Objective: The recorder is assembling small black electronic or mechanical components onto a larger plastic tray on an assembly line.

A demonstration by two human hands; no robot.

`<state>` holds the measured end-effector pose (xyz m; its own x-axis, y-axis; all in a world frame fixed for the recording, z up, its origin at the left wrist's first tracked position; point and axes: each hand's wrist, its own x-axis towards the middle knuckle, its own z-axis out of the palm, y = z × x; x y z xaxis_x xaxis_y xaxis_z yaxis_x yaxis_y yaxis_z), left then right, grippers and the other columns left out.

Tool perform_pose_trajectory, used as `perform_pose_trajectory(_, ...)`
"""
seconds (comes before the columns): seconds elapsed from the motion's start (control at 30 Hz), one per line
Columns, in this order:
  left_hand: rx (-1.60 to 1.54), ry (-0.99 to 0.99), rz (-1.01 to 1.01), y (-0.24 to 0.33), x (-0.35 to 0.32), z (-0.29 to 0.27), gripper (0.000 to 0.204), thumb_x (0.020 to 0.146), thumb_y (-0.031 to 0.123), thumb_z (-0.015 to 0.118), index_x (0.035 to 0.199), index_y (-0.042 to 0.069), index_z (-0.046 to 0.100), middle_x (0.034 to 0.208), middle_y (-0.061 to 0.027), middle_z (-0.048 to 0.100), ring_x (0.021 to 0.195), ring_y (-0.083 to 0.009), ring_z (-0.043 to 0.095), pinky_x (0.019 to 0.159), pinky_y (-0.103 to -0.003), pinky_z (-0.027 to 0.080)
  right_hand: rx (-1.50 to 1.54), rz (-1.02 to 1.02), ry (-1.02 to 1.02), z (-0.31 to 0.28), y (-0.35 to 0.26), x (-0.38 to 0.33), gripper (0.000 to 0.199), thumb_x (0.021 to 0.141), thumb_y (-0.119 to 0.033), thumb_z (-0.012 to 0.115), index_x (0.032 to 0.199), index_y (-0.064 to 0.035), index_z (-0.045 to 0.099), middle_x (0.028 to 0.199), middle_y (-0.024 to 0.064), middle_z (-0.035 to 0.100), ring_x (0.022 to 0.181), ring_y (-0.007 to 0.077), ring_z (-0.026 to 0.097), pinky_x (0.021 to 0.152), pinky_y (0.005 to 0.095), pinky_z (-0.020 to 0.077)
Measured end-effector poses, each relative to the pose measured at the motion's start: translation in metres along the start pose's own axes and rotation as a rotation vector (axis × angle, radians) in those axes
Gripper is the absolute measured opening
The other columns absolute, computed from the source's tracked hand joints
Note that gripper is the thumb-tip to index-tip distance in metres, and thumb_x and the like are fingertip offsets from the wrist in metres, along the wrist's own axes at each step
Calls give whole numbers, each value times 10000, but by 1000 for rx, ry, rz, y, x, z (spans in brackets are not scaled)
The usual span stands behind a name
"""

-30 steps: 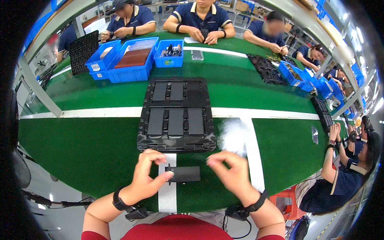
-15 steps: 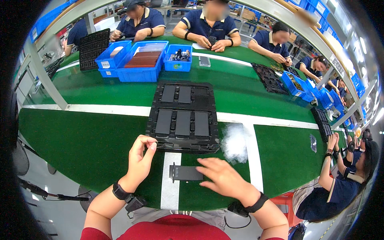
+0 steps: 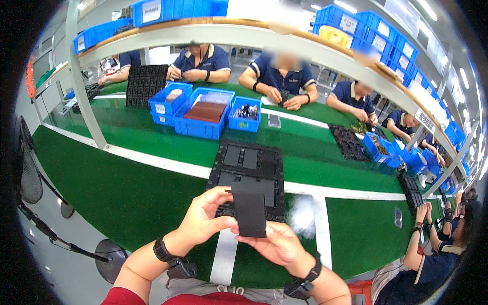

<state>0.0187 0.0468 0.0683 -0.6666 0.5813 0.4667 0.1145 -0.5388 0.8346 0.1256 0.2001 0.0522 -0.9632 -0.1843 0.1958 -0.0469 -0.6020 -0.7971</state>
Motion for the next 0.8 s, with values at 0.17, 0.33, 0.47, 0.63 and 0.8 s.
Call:
perform_pose_trajectory(0.17, 188, 96, -132, 45, 22, 31, 155, 782, 130, 662, 871, 4, 645, 715, -37, 635, 697, -75, 485, 606, -244, 415, -180, -210, -33, 0, -16, 14, 436, 892, -280, 486, 1165, 59, 484, 1143, 185, 530, 1098, 288, 492, 965, 408, 353)
perform_pose_trajectory(0.33, 632, 105, 343, 46, 29, 29, 86, 720, 95, 688, 741, 24, 645, 658, -50, 623, 564, -140, 433, 604, -271, 363, -724, -676, 143, 13, -69, 46, 352, 777, -179, 628, 1035, 29, 507, 1047, 117, 543, 993, 192, 514, 892, 326, 382)
perform_pose_trajectory(0.47, 794, 13, 499, 44, 29, 36, 81, 737, 77, 663, 724, 9, 621, 664, -62, 611, 525, -151, 478, 624, -276, 372, -945, -766, 363, 40, -71, 58, 581, 629, -123, 762, 1105, -26, 443, 1055, 83, 507, 1014, 173, 482, 894, 302, 365)
perform_pose_trajectory(0.63, 181, 15, 29, 37, 28, 34, 138, 891, 99, 492, 961, -17, 514, 877, -91, 612, 726, -125, 605, 693, -238, 494, -985, -843, 507, 21, -79, 51, 398, 715, -103, 693, 1047, -6, 496, 1030, 80, 525, 989, 162, 493, 871, 293, 374)
perform_pose_trajectory(0.8, 30, -60, -96, 47, 31, 29, 166, 929, 115, 409, 1034, -12, 424, 969, -117, 581, 734, -143, 617, 665, -242, 508, -1052, -524, 365, 32, -93, 34, 112, 791, -50, 572, 855, 35, 608, 770, 99, 595, 746, 156, 575, 710, 271, 446)
